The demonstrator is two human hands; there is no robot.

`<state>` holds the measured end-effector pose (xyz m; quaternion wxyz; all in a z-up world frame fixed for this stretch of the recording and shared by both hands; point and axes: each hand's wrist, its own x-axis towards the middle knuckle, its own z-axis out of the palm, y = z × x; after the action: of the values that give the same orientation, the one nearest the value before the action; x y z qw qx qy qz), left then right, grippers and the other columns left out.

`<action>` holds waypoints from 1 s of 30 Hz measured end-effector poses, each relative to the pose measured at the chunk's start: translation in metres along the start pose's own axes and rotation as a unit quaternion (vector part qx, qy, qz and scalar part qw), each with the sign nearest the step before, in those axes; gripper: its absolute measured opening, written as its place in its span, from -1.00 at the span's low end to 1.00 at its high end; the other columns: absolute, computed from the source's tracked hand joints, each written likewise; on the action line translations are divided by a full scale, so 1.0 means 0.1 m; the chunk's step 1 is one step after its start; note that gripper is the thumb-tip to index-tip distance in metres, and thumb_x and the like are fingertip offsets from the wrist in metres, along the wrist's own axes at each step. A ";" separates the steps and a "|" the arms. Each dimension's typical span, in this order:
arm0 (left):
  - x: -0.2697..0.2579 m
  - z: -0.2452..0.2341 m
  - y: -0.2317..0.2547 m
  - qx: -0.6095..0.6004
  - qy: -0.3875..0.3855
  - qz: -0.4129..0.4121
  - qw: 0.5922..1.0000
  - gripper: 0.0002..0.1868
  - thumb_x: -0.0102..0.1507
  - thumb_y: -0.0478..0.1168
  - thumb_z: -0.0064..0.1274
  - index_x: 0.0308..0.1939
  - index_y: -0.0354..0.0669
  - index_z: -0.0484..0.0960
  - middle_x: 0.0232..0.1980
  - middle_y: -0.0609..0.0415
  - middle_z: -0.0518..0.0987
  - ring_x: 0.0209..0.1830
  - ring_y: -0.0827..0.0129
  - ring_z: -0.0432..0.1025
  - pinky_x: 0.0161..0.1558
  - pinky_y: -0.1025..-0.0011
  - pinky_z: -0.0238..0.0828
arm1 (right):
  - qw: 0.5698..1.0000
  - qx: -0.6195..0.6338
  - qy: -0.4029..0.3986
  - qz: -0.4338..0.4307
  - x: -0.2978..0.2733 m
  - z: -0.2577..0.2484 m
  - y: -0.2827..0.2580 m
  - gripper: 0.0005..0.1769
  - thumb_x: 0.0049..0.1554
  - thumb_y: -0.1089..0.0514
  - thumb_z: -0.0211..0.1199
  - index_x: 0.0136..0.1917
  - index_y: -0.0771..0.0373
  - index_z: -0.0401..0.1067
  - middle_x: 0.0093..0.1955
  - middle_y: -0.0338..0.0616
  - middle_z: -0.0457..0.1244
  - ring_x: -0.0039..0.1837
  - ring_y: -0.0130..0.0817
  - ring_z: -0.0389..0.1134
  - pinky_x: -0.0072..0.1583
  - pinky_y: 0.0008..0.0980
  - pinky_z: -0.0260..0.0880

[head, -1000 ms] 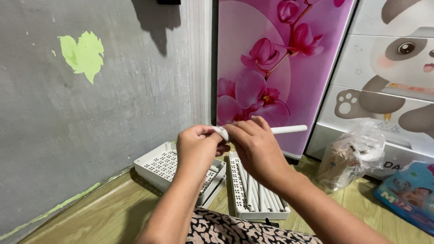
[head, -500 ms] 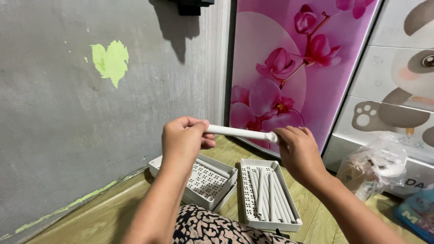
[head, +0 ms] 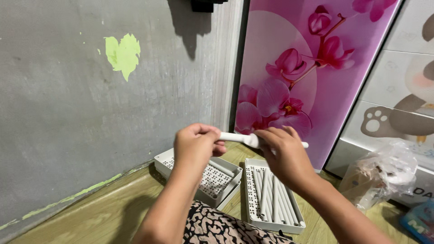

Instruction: The person wipes white plastic rods with a cloth, then inserts them into the holes of a perforated plastic tray. They repeat this process for multiple rods and trays, stacking the assembled units.

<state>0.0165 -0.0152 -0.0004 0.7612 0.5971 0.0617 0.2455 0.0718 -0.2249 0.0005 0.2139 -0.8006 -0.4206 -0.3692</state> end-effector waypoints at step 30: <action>0.17 0.24 0.33 0.013 -0.008 -0.013 1.000 -0.79 0.33 -0.27 -0.13 -0.14 -0.34 0.58 -0.43 -0.09 0.66 -0.55 0.32 0.57 -0.45 0.40 0.61 | 0.996 -0.042 0.064 0.037 0.13 -0.09 0.14 -0.76 0.11 0.29 0.25 0.05 0.17 0.60 -0.03 -0.17 0.46 0.02 -0.21 0.45 0.30 -0.04 0.26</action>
<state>0.0303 -0.0233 0.0410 0.7568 0.6083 0.0665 0.2296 0.0848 -0.2325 0.0159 0.2198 -0.7985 -0.3602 -0.4293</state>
